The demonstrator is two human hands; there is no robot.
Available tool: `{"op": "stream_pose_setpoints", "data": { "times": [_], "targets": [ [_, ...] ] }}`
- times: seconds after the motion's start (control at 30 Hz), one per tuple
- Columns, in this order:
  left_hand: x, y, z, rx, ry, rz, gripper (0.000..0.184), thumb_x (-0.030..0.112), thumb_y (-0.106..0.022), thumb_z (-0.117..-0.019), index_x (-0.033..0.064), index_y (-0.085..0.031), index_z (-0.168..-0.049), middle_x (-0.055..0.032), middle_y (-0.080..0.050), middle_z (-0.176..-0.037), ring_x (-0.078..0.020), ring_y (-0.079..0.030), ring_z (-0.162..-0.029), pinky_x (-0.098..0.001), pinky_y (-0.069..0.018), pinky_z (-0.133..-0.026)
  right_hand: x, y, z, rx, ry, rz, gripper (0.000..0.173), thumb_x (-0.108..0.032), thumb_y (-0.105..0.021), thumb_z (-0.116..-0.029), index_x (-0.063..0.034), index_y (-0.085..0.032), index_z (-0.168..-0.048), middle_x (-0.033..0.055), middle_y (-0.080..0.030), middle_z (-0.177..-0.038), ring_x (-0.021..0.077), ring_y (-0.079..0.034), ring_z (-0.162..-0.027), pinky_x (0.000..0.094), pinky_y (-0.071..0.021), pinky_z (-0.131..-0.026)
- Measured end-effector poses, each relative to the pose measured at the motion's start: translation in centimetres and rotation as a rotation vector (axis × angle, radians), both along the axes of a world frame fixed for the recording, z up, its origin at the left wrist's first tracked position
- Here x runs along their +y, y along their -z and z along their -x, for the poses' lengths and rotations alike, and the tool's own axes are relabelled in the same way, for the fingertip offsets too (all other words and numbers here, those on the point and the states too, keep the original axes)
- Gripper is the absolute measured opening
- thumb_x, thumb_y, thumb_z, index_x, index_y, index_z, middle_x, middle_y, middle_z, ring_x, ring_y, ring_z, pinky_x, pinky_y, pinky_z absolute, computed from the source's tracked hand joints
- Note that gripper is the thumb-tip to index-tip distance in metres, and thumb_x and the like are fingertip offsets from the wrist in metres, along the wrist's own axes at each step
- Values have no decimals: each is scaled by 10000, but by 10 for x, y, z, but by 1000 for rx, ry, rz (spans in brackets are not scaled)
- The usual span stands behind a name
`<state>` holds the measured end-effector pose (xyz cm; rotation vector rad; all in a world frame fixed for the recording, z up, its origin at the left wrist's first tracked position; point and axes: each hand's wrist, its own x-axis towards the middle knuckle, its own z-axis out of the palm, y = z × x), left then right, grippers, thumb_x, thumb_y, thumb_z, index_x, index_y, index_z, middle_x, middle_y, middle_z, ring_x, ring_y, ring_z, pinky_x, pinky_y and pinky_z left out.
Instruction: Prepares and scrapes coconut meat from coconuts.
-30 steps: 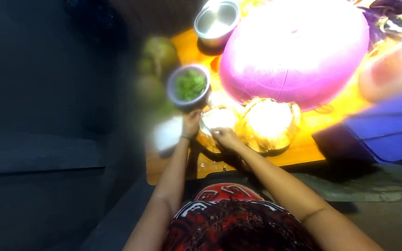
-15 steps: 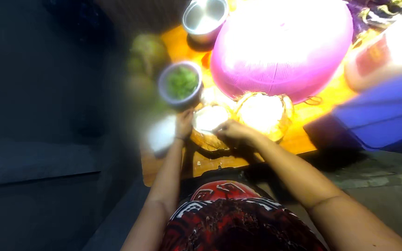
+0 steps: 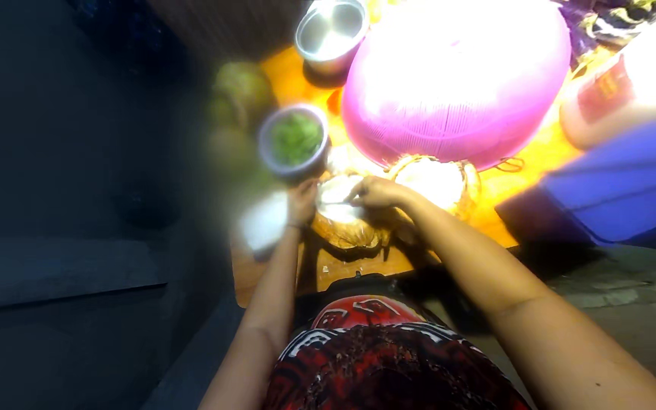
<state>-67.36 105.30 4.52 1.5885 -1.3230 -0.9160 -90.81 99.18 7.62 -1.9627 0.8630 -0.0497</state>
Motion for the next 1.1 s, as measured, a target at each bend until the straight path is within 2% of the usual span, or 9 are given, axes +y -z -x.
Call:
{"op": "stream_pose_setpoints", "data": {
  "times": [0.2,0.33,0.43,0.57,0.67,0.77,0.87,0.97,1.1],
  "targets": [
    [6,0,0,16,7,40,232,99,-544,-1046,-8,-704,-1175,-108,-727,-1086,-97,-683,-958,-287,-557,-891,-8,-9,5,152,-258,4,155,-163,-678,-995,-99,-788,-1081,130,-744,-932,290,-697,-888,572,-537,-849],
    [3,-4,4,3,-8,11,233,116,-550,-1047,4,-705,-1179,-108,-727,-1118,-115,-686,-1001,-313,-553,-926,-18,-40,-5,234,-252,44,213,-196,-649,-1027,-83,-766,-1165,170,-726,-1044,332,-675,-1000,581,-506,-919],
    [3,-9,2,-75,4,-21,260,133,-533,-1053,9,-705,-1203,-121,-722,-1159,-134,-677,-1052,-342,-530,-969,-12,-26,-12,144,-261,54,203,-165,-647,-1021,-63,-769,-1148,173,-726,-992,327,-679,-952,581,-520,-897],
    [4,-6,3,-39,-11,-4,238,123,-550,-1047,15,-716,-1180,-107,-730,-1139,-119,-685,-1033,-322,-545,-952,-19,-28,11,289,-326,55,130,-168,-716,-961,-100,-802,-1031,143,-734,-913,324,-687,-886,606,-525,-815],
    [1,-10,6,-45,-14,-15,239,134,-551,-1048,25,-716,-1183,-101,-732,-1127,-109,-686,-1018,-317,-540,-944,-26,-61,7,398,-322,48,186,-168,-652,-1017,-68,-767,-1124,165,-714,-994,321,-658,-931,553,-506,-855],
    [0,-13,7,-29,-2,-11,236,128,-549,-1048,15,-715,-1173,-105,-731,-1126,-109,-685,-1016,-316,-542,-944,-23,-44,-8,227,-257,53,221,-170,-631,-1036,-47,-754,-1172,184,-726,-1030,334,-676,-989,566,-509,-922],
    [3,-10,4,-24,8,-5,239,119,-546,-1048,10,-710,-1182,-108,-729,-1131,-110,-684,-1014,-314,-543,-943,-16,-30,-7,226,-320,34,188,-140,-653,-1008,-55,-767,-1132,173,-723,-975,335,-675,-945,590,-514,-885],
    [3,-10,5,-45,16,8,242,118,-544,-1050,6,-707,-1188,-106,-729,-1137,-102,-683,-1021,-302,-541,-942,-24,-52,0,440,-393,73,155,-173,-692,-981,-56,-775,-1040,170,-718,-967,344,-673,-938,594,-513,-836],
    [-1,-11,4,-64,10,1,245,151,-561,-1046,20,-718,-1180,-104,-732,-1144,-119,-685,-1052,-329,-535,-972,-28,-69,-15,397,-350,137,234,-208,-621,-1041,-68,-751,-1174,197,-711,-1096,375,-662,-1051,603,-498,-923]
  ]
}}
